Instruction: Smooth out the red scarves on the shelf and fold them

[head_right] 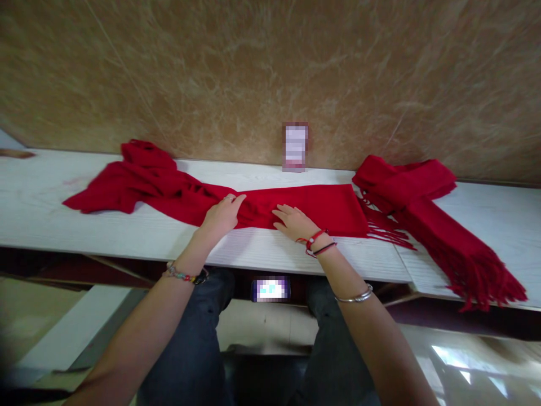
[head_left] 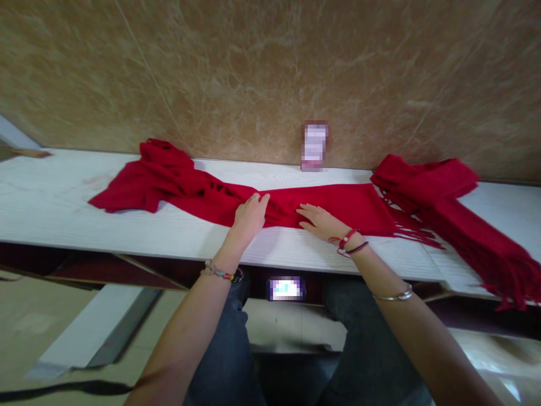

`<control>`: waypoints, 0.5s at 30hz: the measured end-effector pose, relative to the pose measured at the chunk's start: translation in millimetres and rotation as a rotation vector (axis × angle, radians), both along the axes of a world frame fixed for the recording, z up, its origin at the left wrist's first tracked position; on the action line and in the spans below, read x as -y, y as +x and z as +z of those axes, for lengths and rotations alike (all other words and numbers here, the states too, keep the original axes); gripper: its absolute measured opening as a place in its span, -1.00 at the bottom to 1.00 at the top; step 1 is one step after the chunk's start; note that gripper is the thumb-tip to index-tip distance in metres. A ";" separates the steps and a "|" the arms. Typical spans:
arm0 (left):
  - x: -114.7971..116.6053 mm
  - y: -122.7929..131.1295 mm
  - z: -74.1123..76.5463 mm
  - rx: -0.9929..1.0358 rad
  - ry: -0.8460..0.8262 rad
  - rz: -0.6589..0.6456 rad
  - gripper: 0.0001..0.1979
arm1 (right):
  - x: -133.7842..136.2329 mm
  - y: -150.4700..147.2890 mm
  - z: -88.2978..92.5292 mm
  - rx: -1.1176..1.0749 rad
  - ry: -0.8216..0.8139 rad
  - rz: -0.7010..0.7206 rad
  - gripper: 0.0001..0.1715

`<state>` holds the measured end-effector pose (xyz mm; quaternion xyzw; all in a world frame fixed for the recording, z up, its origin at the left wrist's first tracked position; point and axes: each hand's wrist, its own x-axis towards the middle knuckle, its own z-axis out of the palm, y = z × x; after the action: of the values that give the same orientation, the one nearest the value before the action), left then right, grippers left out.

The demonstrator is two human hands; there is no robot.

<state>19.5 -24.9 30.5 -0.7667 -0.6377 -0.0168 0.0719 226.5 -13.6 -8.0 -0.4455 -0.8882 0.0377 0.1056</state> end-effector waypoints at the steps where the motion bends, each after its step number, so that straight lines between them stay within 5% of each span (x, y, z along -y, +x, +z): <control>1: 0.0 -3.8 0.5 -0.011 -0.011 0.010 -0.43 | 0.5 1.6 -0.2 -0.012 0.015 0.005 -0.47; 9: -5.7 -18.8 -7.8 0.017 0.058 0.012 -0.52 | 11.6 5.8 7.3 -0.082 0.065 0.071 -0.43; 15: -12.0 -23.5 -10.5 0.033 0.121 0.029 -0.63 | 15.6 6.3 10.5 -0.136 0.177 0.144 -0.58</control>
<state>-4.0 -12.9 20.0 -0.7514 -0.6475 -0.0668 0.1079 232.8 -29.2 2.5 -0.3658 -0.9086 -0.0031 0.2016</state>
